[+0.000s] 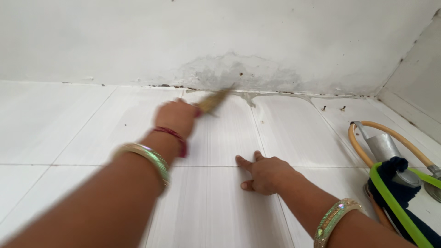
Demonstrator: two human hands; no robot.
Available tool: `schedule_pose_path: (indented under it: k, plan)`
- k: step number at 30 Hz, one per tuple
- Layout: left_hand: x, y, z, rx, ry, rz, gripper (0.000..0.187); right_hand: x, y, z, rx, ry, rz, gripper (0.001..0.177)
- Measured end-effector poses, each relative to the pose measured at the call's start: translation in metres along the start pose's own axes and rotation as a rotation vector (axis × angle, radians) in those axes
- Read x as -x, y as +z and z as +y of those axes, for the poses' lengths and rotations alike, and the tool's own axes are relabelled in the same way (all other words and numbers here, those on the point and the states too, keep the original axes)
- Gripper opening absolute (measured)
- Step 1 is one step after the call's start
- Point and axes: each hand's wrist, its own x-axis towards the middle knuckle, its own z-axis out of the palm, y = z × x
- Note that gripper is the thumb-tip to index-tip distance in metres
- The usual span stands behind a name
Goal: The person uses a small traditional straw broom to scrub the white tiled walls of a bathroom. They systematically clean the corners, the area around a wall-mounted electrical socket, the wall behind a toilet cistern, and the area around a shower faucet and hose. The person moves around the room to reach different sections of the wall, scrubbing with repetitive back-and-forth motions.
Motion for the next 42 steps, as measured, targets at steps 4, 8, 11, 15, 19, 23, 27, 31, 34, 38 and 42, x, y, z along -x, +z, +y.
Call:
schedule_pose_path:
  k: [4,8,11,15,19,23,27,31,34,38,42]
  plan:
    - [0.022,-0.015,-0.084,-0.034,-0.219,-0.267,0.113,0.0,-0.001,-0.002,0.003,0.02,-0.005,0.081]
    - [0.043,-0.008,-0.162,-0.102,-0.463,-0.228,0.047,0.005,-0.001,-0.001,0.013,0.022,0.024,0.08]
    - [0.054,-0.006,-0.2,-0.13,-0.637,-0.273,0.035,0.004,0.0,-0.002,-0.025,0.047,0.033,0.078]
    - [0.082,-0.023,-0.19,0.015,-0.676,-0.183,0.037,0.001,-0.003,0.001,-0.046,0.02,0.026,0.082]
    - [0.098,-0.038,-0.142,0.134,-0.267,-0.01,0.046,-0.005,-0.01,0.006,-0.212,0.051,-0.056,0.079]
    - [0.096,-0.032,-0.083,0.26,-0.019,-0.076,0.044,-0.009,-0.005,0.006,-0.291,0.082,-0.032,0.073]
    - [0.083,-0.018,-0.048,0.222,0.124,-0.12,0.048,-0.012,-0.001,0.007,-0.223,0.081,-0.048,0.075]
    - [0.058,0.0,-0.068,0.115,0.034,-0.104,0.044,-0.004,-0.006,0.007,-0.277,0.108,-0.079,0.072]
    - [0.042,0.011,-0.11,0.055,-0.132,-0.056,0.045,0.004,-0.015,0.003,-0.382,0.157,-0.13,0.069]
    - [0.049,0.02,-0.176,0.04,-0.397,-0.155,0.044,0.001,-0.016,0.003,-0.369,0.146,-0.163,0.068]
    - [0.077,0.034,-0.249,-0.042,-0.582,-0.179,0.048,-0.004,-0.007,0.008,-0.223,0.107,-0.089,0.068]
